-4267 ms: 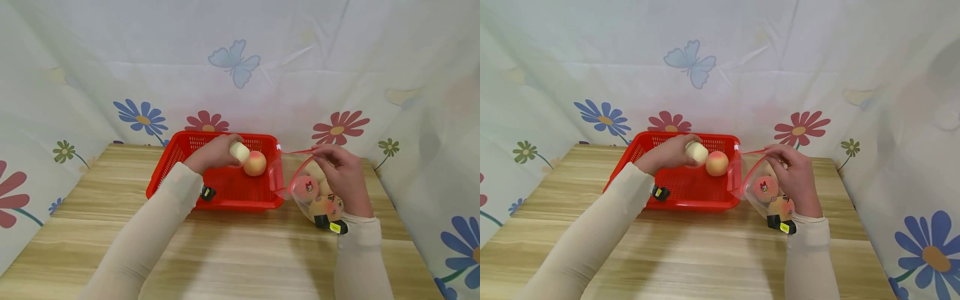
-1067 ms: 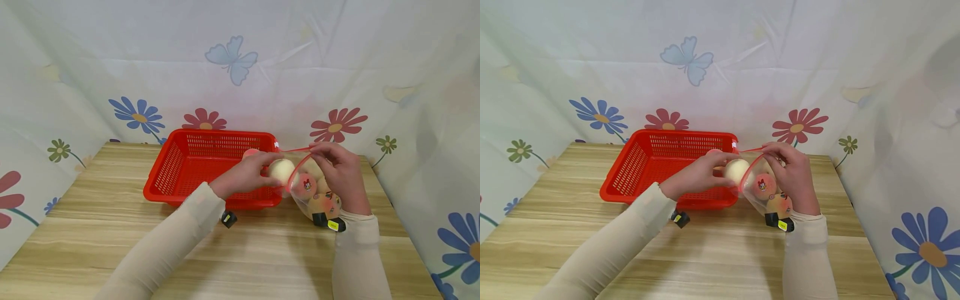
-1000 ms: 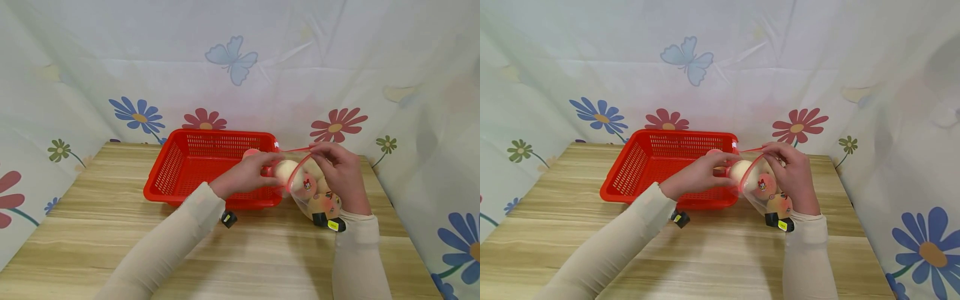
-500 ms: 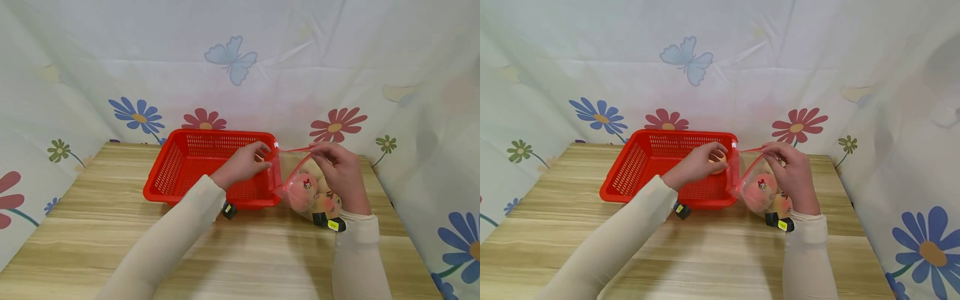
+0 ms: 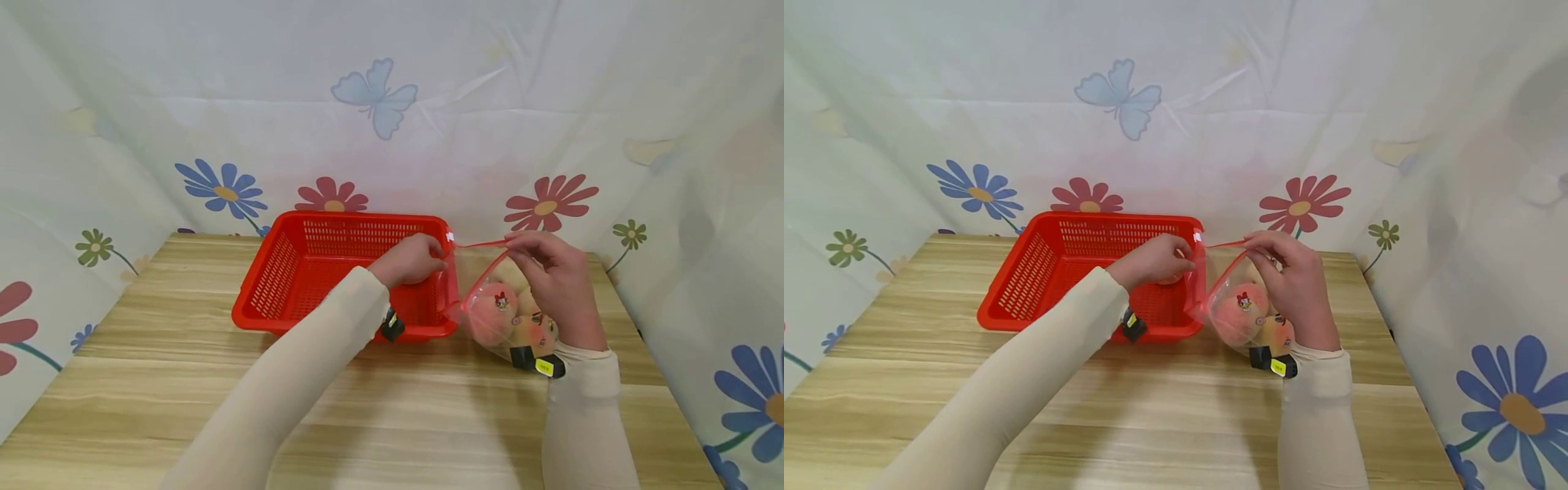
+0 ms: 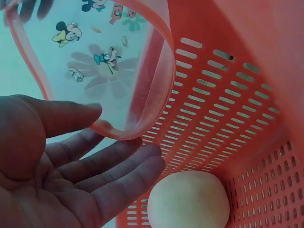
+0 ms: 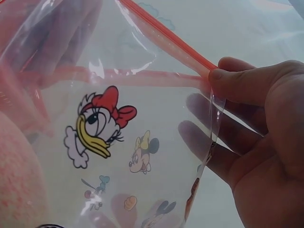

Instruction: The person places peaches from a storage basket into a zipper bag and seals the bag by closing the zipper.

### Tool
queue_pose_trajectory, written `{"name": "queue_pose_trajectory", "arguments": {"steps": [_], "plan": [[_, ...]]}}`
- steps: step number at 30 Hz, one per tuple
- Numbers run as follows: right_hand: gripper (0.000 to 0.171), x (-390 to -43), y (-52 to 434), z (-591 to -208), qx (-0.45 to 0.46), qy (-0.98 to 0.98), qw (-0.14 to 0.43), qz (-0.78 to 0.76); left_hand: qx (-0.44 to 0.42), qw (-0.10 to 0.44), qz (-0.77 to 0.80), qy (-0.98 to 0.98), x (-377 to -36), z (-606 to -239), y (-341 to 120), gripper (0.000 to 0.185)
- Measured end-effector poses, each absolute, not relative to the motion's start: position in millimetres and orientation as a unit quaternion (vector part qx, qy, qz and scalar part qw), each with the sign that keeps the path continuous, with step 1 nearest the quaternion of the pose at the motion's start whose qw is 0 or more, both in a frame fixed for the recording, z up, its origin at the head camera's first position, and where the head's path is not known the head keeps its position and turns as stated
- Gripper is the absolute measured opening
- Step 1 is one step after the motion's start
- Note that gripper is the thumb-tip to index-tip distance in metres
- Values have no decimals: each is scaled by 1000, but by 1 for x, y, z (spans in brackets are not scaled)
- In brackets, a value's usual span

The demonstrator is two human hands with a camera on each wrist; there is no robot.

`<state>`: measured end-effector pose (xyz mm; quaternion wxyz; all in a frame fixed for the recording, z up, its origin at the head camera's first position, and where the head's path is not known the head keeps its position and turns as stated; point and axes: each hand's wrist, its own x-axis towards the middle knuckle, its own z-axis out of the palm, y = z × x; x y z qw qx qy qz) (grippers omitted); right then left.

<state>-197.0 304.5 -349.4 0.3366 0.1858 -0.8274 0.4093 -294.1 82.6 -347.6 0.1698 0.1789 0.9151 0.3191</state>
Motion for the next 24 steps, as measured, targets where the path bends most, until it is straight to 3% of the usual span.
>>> {"name": "queue_pose_trajectory", "arguments": {"steps": [9, 18, 24], "plan": [[17, -196, 311, -347, 177, -823, 345, 416, 165, 194, 389, 885, -295, -342, 85, 16], [21, -192, 323, -344, 167, -819, 375, 400, 170, 219, 453, 847, -295, -331, 89, 17], [22, -188, 331, -341, 139, -816, 396, 397, 150, 193, 496, 833, -293, -321, 91, 15]]}}
